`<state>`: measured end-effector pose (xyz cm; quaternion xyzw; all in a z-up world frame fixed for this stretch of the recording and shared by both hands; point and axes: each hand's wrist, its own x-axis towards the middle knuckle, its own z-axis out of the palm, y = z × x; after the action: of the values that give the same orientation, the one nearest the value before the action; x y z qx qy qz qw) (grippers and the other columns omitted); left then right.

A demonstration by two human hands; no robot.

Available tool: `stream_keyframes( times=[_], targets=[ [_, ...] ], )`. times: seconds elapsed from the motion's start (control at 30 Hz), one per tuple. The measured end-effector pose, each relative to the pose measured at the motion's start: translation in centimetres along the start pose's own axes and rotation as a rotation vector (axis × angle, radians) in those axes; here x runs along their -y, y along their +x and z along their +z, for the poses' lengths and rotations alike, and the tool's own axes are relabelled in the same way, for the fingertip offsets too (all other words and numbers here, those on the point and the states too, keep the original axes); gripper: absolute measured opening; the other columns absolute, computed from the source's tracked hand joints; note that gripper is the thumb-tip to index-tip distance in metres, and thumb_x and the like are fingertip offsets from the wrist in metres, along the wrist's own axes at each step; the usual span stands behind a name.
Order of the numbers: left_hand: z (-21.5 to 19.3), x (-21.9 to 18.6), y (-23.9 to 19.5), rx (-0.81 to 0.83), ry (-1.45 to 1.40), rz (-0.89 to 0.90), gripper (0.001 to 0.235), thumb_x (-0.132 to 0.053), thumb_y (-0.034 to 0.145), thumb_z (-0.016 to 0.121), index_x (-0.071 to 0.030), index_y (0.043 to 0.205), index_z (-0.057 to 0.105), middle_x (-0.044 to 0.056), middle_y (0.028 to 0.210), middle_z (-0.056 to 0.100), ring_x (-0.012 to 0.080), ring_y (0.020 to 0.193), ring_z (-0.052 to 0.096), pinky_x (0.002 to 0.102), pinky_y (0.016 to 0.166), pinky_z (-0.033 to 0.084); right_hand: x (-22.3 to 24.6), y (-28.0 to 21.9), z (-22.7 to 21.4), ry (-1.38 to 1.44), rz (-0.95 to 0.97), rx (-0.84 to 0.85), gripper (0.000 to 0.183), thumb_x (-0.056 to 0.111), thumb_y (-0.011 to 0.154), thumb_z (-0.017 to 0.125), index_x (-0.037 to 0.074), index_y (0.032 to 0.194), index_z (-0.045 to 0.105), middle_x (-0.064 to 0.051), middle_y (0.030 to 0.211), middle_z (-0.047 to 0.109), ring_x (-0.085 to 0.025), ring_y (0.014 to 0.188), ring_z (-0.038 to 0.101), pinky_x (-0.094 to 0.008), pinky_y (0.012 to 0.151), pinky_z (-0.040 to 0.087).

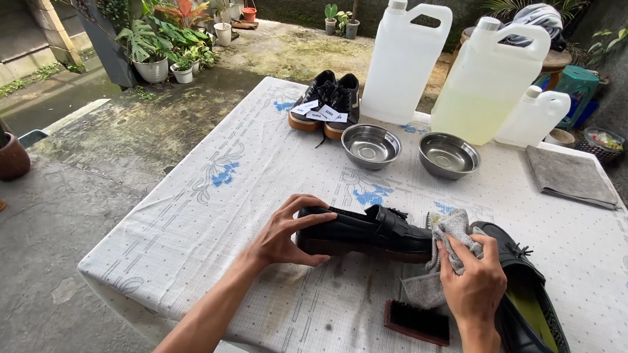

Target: The person cleans a black leather shoe using a red sponge and a grey cloth. They scrub the shoe with the sponge, wipe it with the cloth, and repeat the process on different sections of the shoe.

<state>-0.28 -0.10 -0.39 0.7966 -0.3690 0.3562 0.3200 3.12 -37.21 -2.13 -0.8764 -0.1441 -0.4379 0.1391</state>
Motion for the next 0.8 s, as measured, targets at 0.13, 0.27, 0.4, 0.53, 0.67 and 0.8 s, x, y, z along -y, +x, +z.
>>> stream_keyframes(
  times=[0.13, 0.27, 0.4, 0.53, 0.67, 0.8],
  targets=[
    [-0.1, 0.2, 0.0, 0.007, 0.004, -0.001, 0.08, -0.042, 0.078, 0.087, -0.023, 0.147, 0.051, 0.008, 0.135, 0.059, 0.0299, 0.123, 0.058, 0.049, 0.102, 0.055, -0.4, -0.1, 0.3, -0.013, -0.021, 0.007, 0.031, 0.031, 0.089, 0.081, 0.011, 0.113, 0.08, -0.013, 0.111, 0.062, -0.021, 0.078, 0.062, -0.031, 0.056, 0.057],
    [0.1, 0.2, -0.3, -0.004, 0.009, -0.033, 0.098, -0.046, 0.075, 0.089, -0.011, 0.153, 0.041, 0.011, 0.131, 0.063, 0.0314, 0.122, 0.058, 0.046, 0.101, 0.056, -0.8, -0.4, 0.4, -0.027, -0.029, 0.018, 0.03, 0.034, 0.091, 0.079, 0.013, 0.113, 0.08, -0.014, 0.112, 0.061, -0.021, 0.078, 0.062, -0.032, 0.056, 0.058],
    [0.0, 0.3, -0.1, -0.01, -0.001, -0.03, 0.106, -0.046, 0.074, 0.089, -0.011, 0.157, 0.032, 0.007, 0.136, 0.064, 0.0306, 0.124, 0.06, 0.047, 0.105, 0.055, -1.1, -0.4, 0.7, -0.048, -0.027, 0.028, 0.032, 0.035, 0.091, 0.078, 0.012, 0.113, 0.08, -0.014, 0.114, 0.063, -0.017, 0.068, 0.059, -0.028, 0.051, 0.055],
    [-0.1, 0.0, -0.1, -0.003, -0.019, -0.043, 0.108, -0.043, 0.073, 0.091, -0.011, 0.158, 0.032, 0.006, 0.138, 0.063, 0.03, 0.125, 0.059, 0.047, 0.105, 0.056, -1.2, -0.4, 0.6, -0.077, -0.031, 0.038, 0.032, 0.036, 0.091, 0.078, 0.014, 0.113, 0.08, -0.014, 0.115, 0.064, -0.018, 0.07, 0.061, -0.029, 0.052, 0.056],
    [0.1, 0.2, -0.4, -0.008, -0.014, -0.041, 0.108, -0.046, 0.074, 0.089, -0.011, 0.158, 0.031, 0.007, 0.138, 0.063, 0.0307, 0.126, 0.059, 0.047, 0.105, 0.055, -0.7, -0.3, 0.0, -0.07, -0.026, 0.035, 0.033, 0.037, 0.091, 0.079, 0.015, 0.115, 0.081, -0.014, 0.122, 0.065, -0.018, 0.052, 0.061, -0.03, 0.05, 0.052],
    [-0.2, 0.1, -0.3, 0.003, -0.015, -0.036, 0.107, -0.049, 0.076, 0.087, -0.01, 0.158, 0.03, 0.007, 0.138, 0.063, 0.0311, 0.126, 0.06, 0.046, 0.107, 0.054, -0.6, -0.3, 0.0, -0.096, -0.047, 0.023, 0.031, 0.035, 0.091, 0.082, 0.015, 0.114, 0.082, -0.013, 0.118, 0.065, -0.019, 0.067, 0.062, -0.032, 0.054, 0.056]
  ],
)
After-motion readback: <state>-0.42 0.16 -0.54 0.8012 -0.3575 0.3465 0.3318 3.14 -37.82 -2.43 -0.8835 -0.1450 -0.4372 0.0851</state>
